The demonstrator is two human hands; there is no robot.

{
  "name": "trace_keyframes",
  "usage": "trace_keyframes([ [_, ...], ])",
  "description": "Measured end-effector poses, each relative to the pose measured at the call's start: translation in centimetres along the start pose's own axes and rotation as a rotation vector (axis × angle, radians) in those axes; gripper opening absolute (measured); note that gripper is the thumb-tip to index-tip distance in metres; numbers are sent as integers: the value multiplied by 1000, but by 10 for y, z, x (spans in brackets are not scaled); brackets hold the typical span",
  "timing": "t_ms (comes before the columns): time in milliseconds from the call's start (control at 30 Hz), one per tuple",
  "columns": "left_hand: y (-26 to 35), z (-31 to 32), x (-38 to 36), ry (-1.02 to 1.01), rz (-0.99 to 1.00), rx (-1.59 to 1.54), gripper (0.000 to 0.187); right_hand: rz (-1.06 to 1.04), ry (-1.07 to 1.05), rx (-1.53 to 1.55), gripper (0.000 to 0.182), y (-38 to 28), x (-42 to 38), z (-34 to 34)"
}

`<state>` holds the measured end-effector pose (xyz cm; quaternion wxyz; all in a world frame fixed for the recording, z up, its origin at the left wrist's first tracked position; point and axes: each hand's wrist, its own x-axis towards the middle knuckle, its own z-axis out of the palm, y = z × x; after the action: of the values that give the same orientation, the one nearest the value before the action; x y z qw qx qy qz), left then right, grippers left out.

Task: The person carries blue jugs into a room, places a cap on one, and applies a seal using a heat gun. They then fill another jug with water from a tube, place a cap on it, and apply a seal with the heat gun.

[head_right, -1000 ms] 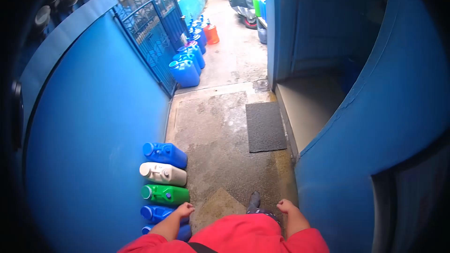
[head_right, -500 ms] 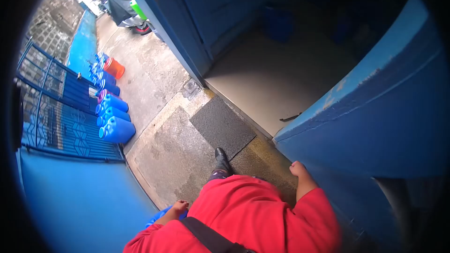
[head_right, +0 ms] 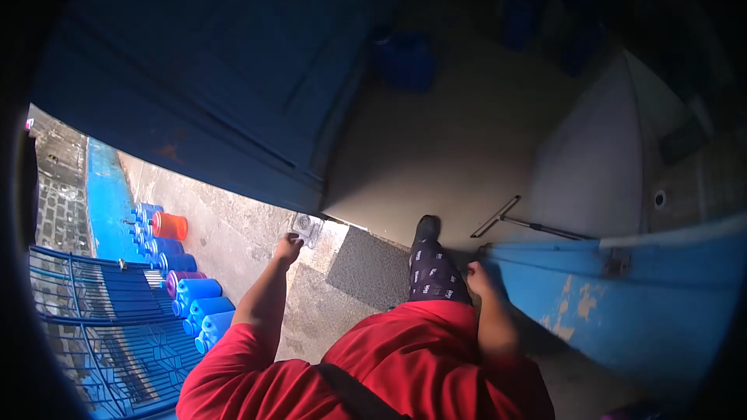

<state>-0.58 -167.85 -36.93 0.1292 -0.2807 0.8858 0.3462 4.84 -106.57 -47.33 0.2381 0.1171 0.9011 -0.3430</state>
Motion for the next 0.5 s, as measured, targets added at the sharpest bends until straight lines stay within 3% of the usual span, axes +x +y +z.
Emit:
trace_keyframes([
  [67,78,6,42,-68,147,-211,43,24,2,129,25,-25,52,-5],
  [167,193,-8,51,-272,245,-33,46,11,-32,121,24,-24,118,-15],
  [267,222,-17,71,-402,159,-100,47,-4,-205,6,22,-84,144,-104],
  [333,210,-31,84,-345,201,-49,48,15,-208,-74,23,-88,184,-138],
  [400,230,-70,71,-337,6,-60,45,-79,-128,-136,25,-132,197,-206],
  [500,211,-107,76,-271,-222,-3,43,-181,-103,-242,24,-155,252,-265],
])
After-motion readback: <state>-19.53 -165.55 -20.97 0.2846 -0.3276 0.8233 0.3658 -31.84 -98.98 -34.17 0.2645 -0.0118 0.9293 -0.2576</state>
